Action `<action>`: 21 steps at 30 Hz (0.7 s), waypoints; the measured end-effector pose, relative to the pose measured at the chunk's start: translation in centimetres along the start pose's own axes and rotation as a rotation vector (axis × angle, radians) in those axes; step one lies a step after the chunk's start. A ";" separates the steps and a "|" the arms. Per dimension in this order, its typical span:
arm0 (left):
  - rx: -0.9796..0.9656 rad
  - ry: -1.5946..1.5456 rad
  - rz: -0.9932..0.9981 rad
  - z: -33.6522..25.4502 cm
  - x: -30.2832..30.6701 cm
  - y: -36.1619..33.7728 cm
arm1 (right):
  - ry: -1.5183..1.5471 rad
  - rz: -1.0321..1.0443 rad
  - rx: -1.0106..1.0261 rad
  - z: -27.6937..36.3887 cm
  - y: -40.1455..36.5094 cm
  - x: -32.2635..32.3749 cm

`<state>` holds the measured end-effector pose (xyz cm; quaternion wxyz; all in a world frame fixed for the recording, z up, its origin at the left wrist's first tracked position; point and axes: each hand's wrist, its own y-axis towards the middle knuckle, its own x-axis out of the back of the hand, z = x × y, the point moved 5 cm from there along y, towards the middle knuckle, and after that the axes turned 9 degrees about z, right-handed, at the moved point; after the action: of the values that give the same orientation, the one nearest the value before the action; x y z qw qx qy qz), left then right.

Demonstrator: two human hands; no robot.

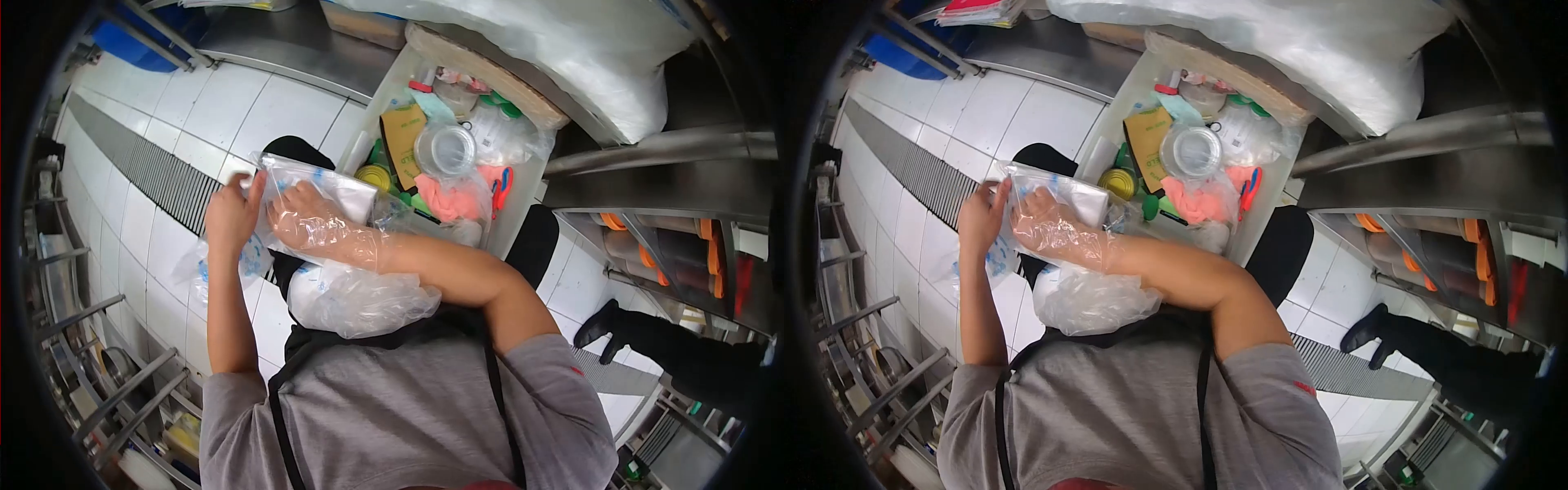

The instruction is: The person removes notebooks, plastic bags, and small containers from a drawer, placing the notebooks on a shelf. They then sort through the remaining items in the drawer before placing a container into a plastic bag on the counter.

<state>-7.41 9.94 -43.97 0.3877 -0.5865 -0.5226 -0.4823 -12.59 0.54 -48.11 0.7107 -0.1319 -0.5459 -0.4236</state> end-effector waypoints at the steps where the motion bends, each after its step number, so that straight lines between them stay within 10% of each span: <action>1: 0.033 -0.024 0.135 0.2 -1.3 -0.2 | -0.005 0.004 -0.015 -0.4 -0.3 -0.1; 8: 0.054 -0.034 0.016 0.5 -4.6 -1.8 | 0.197 0.195 0.071 -1.8 -4.6 1.9; 10: 0.070 -0.035 0.040 1.0 -4.8 -1.5 | 0.030 -0.168 0.385 -1.5 -7.7 3.5; 12: 0.068 -0.061 0.027 1.4 -4.5 -1.5 | 0.447 -0.155 0.129 -4.2 -10.5 6.1; 21: -0.142 -0.064 0.315 4.1 -1.3 1.5 | -0.061 0.040 -0.851 -17.5 -16.0 7.5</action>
<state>-5.23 13.29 -46.09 0.3994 -0.7021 -0.4008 -0.4323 -12.56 -24.01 -52.32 0.5844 -0.4365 -0.3407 -0.5931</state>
